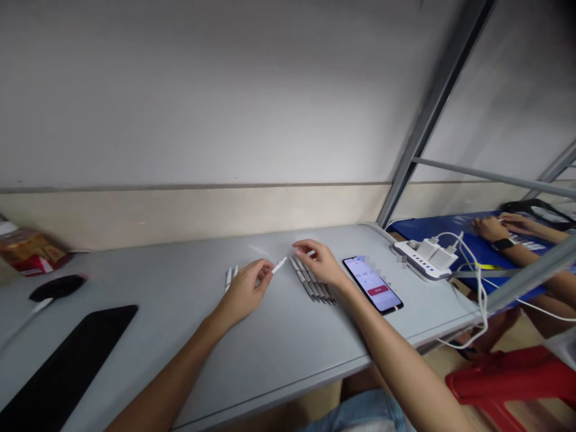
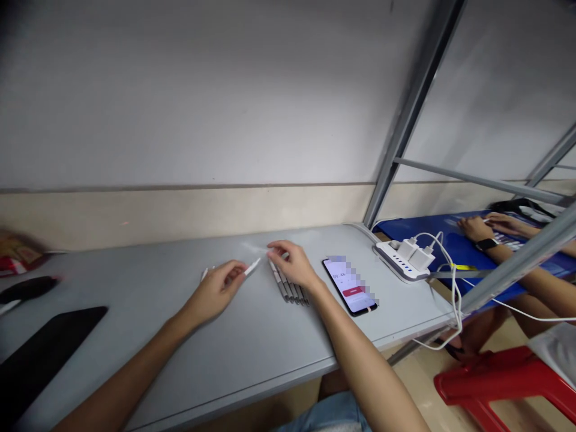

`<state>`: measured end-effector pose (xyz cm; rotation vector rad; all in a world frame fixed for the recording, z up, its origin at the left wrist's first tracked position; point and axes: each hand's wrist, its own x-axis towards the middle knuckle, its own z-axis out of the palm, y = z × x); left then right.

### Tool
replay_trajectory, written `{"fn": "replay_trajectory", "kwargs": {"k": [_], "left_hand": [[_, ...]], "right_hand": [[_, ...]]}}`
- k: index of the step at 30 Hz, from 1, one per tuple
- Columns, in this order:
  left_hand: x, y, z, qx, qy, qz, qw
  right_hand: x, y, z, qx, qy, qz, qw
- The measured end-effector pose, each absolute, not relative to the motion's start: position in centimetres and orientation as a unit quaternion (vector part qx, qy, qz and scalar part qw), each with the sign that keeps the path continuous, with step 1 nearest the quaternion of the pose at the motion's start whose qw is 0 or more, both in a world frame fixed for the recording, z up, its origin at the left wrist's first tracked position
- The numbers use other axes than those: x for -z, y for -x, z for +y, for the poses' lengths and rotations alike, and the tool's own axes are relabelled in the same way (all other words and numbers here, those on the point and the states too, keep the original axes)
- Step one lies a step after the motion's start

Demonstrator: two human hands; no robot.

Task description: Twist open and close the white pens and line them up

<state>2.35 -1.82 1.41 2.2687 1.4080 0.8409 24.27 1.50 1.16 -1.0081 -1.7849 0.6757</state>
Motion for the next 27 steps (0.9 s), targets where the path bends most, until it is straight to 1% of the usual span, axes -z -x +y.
{"fn": "replay_trajectory", "kwargs": {"k": [2,3,6,9,13,19,22,27], "left_hand": [[-1.7,-2.7,-2.0,-0.310,-0.795,0.475,0.215],[-1.7,-2.7,-2.1,-0.312,-0.794,0.472,0.221],[-1.7,-2.7,-2.0,-0.323,-0.797,0.475,0.189],[-1.4,-2.2,-1.7,-0.322,-0.812,0.469,0.131],[-0.8,-1.5,-1.2,-0.299,-0.828,0.467,0.085],[-0.5,-1.2,-0.7,-0.282,-0.851,0.443,0.009],[-0.5,-1.2,-0.7,-0.266,-0.858,0.440,-0.020],[-0.5,-1.0,-0.6,-0.253,-0.854,0.452,-0.046]], "right_hand": [[-1.0,-23.7,1.1,-0.313,0.374,-0.762,0.426],[-0.9,-23.4,1.0,-0.318,0.365,-0.776,0.405],[-0.6,-22.9,0.7,-0.303,0.380,-0.794,0.366],[-0.5,-22.9,0.9,-0.315,0.397,-0.775,0.378],[-0.4,-23.3,1.3,-0.388,0.419,-0.710,0.412],[-0.7,-23.6,1.4,-0.485,0.392,-0.687,0.373],[-0.8,-23.5,1.2,-0.528,0.379,-0.663,0.371],[-0.6,-23.3,1.3,-0.565,0.379,-0.634,0.368]]}}
